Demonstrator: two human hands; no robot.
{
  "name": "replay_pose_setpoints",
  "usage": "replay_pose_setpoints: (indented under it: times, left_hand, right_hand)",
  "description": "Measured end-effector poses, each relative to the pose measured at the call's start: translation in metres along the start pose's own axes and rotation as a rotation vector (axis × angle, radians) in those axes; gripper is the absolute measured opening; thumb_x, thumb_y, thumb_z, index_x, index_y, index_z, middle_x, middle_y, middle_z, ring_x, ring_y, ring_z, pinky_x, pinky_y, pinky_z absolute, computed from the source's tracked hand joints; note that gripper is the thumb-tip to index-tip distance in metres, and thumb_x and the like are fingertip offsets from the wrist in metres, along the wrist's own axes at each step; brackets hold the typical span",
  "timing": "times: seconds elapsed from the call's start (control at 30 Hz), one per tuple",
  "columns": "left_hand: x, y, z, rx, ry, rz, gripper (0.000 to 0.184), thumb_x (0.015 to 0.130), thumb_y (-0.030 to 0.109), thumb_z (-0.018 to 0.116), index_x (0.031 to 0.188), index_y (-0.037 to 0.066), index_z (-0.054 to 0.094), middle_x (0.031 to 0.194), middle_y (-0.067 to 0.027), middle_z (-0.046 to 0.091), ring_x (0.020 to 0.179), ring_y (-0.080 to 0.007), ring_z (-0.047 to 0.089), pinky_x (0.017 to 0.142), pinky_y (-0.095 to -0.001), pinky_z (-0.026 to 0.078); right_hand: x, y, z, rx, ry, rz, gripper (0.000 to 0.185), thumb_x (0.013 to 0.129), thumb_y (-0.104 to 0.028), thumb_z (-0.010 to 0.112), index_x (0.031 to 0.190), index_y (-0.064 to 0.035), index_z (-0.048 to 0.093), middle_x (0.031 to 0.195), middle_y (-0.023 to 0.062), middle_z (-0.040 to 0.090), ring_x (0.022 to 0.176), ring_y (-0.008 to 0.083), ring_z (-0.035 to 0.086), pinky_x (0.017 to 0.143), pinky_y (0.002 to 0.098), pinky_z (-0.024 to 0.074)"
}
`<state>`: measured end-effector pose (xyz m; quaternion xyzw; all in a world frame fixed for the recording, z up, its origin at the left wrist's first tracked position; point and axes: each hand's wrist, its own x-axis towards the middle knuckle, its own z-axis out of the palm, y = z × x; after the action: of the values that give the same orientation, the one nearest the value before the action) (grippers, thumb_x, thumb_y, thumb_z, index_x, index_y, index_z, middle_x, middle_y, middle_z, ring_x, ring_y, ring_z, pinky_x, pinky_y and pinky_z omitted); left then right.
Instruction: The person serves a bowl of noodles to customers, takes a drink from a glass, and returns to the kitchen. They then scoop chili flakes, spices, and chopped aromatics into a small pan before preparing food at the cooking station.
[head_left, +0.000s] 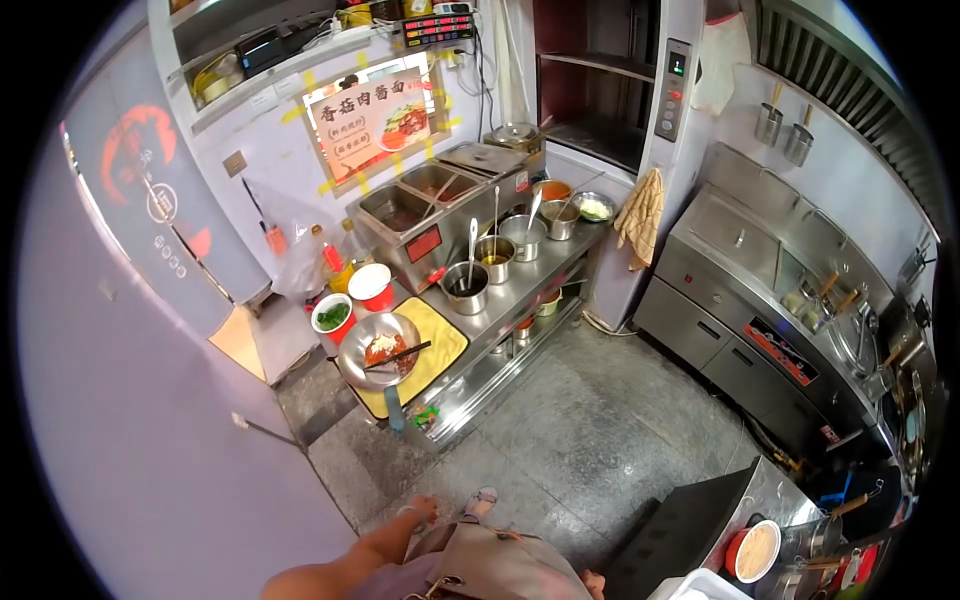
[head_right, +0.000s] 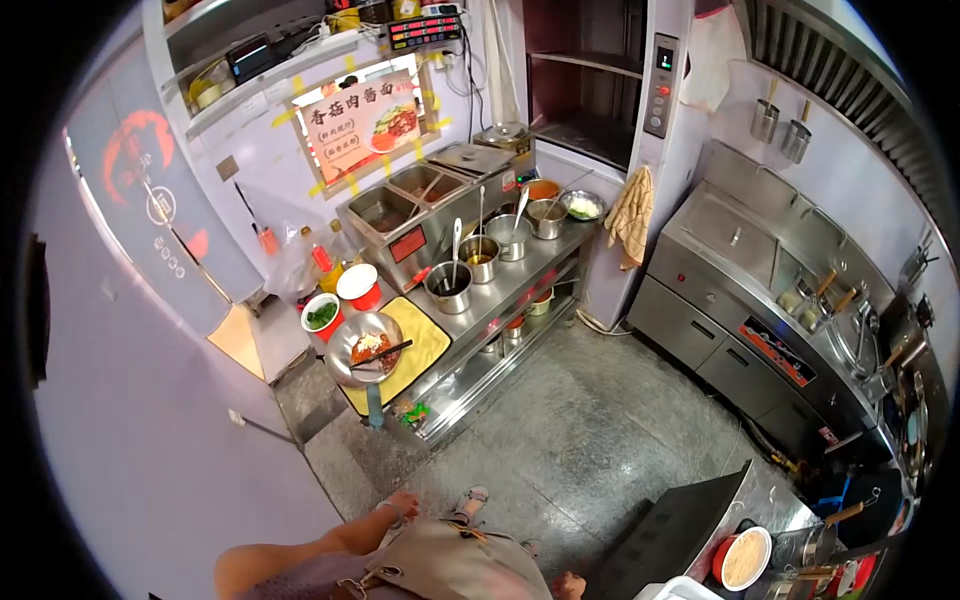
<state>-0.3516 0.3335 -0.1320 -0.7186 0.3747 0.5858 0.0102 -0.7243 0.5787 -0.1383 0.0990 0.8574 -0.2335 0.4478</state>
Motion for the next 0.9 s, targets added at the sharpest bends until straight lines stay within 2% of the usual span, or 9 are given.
replay_pose_setpoints:
  times: [0.13,0.23,0.27,0.3,0.37,0.4,0.47,0.57,0.9]
  left_hand:
    - [0.038,-0.057,-0.015,0.326,0.065,0.088,0.034,0.092,0.028,0.043,0.105,0.001,0.06,0.09,-0.0104,0.065,0.076,-0.0238,0.064,0.058,-0.0346,0.051]
    - [0.032,-0.058,-0.023,0.563,0.026,0.158,0.035,0.092,0.029,0.044,0.107,0.002,0.059,0.091,-0.0096,0.065,0.074,-0.0226,0.064,0.054,-0.0333,0.05]
    - [0.027,-0.052,-0.027,0.705,-0.026,0.216,0.035,0.092,0.03,0.044,0.108,0.003,0.059,0.092,-0.0094,0.066,0.072,-0.0216,0.064,0.052,-0.0327,0.05]
    - [0.003,-0.03,-0.026,0.707,-0.025,0.215,0.035,0.092,0.03,0.044,0.108,0.003,0.059,0.092,-0.0094,0.066,0.072,-0.0216,0.064,0.052,-0.0327,0.05]
    - [-0.063,0.033,-0.017,-0.055,0.108,-0.171,0.035,0.091,0.029,0.043,0.109,0.004,0.059,0.09,-0.0105,0.066,0.066,-0.0212,0.063,0.052,-0.0327,0.05]
    - [-0.053,0.031,-0.017,-0.053,0.11,-0.168,0.035,0.091,0.029,0.043,0.109,0.004,0.059,0.09,-0.0105,0.066,0.066,-0.0212,0.063,0.052,-0.0327,0.05]
    - [-0.02,0.02,-0.015,-0.085,0.069,-0.047,0.028,0.087,0.021,0.045,0.101,-0.001,0.056,0.079,-0.0162,0.063,0.066,-0.0257,0.062,0.057,-0.0382,0.051]
    - [-0.001,0.017,-0.015,-0.041,0.045,0.008,0.031,0.088,0.024,0.044,0.099,-0.002,0.057,0.078,-0.0158,0.063,0.063,-0.0243,0.062,0.056,-0.0373,0.051]
    - [-0.002,0.024,-0.016,-0.014,0.074,0.017,0.03,0.088,0.022,0.044,0.097,-0.003,0.057,0.074,-0.0173,0.063,0.059,-0.0246,0.063,0.053,-0.0363,0.052]
  right_hand:
    - [0.023,0.019,0.016,-0.029,-0.024,-0.119,0.028,0.079,-0.019,0.055,0.06,0.0005,0.06,0.055,0.0087,0.053,0.052,0.0198,0.05,0.056,0.0337,0.0446]
    - [0.04,0.024,0.021,-0.029,-0.039,-0.179,0.028,0.079,-0.02,0.054,0.061,-0.0001,0.06,0.056,0.0088,0.054,0.053,0.0201,0.052,0.057,0.0336,0.0451]
    - [0.042,0.023,0.024,-0.028,-0.047,-0.194,0.028,0.079,-0.02,0.053,0.061,-0.0004,0.061,0.056,0.0088,0.055,0.054,0.0203,0.052,0.058,0.0335,0.0452]
    - [0.046,0.021,0.024,-0.026,-0.053,-0.204,0.028,0.079,-0.021,0.053,0.061,-0.0006,0.061,0.056,0.0088,0.055,0.054,0.0204,0.052,0.058,0.0335,0.0454]
    - [0.052,0.017,0.027,-0.024,-0.063,-0.226,0.028,0.079,-0.021,0.052,0.061,-0.001,0.062,0.057,0.0088,0.056,0.056,0.0206,0.053,0.059,0.0334,0.0457]
    - [0.055,0.016,0.028,-0.023,-0.066,-0.233,0.029,0.079,-0.022,0.052,0.061,-0.0012,0.062,0.058,0.0088,0.056,0.056,0.0207,0.054,0.059,0.0334,0.0458]
    - [0.06,0.013,0.031,-0.027,-0.072,-0.247,0.029,0.078,-0.022,0.051,0.062,-0.0016,0.063,0.058,0.0088,0.057,0.057,0.021,0.054,0.06,0.0333,0.0461]
    - [0.066,0.011,0.033,-0.035,-0.083,-0.256,0.03,0.078,-0.023,0.049,0.062,-0.0022,0.063,0.059,0.0088,0.058,0.059,0.0213,0.056,0.062,0.0332,0.0466]
    - [0.072,0.012,0.038,-0.053,-0.092,-0.268,0.033,0.077,-0.026,0.045,0.064,-0.0043,0.066,0.063,0.0089,0.063,0.064,0.0225,0.06,0.066,0.0329,0.0481]
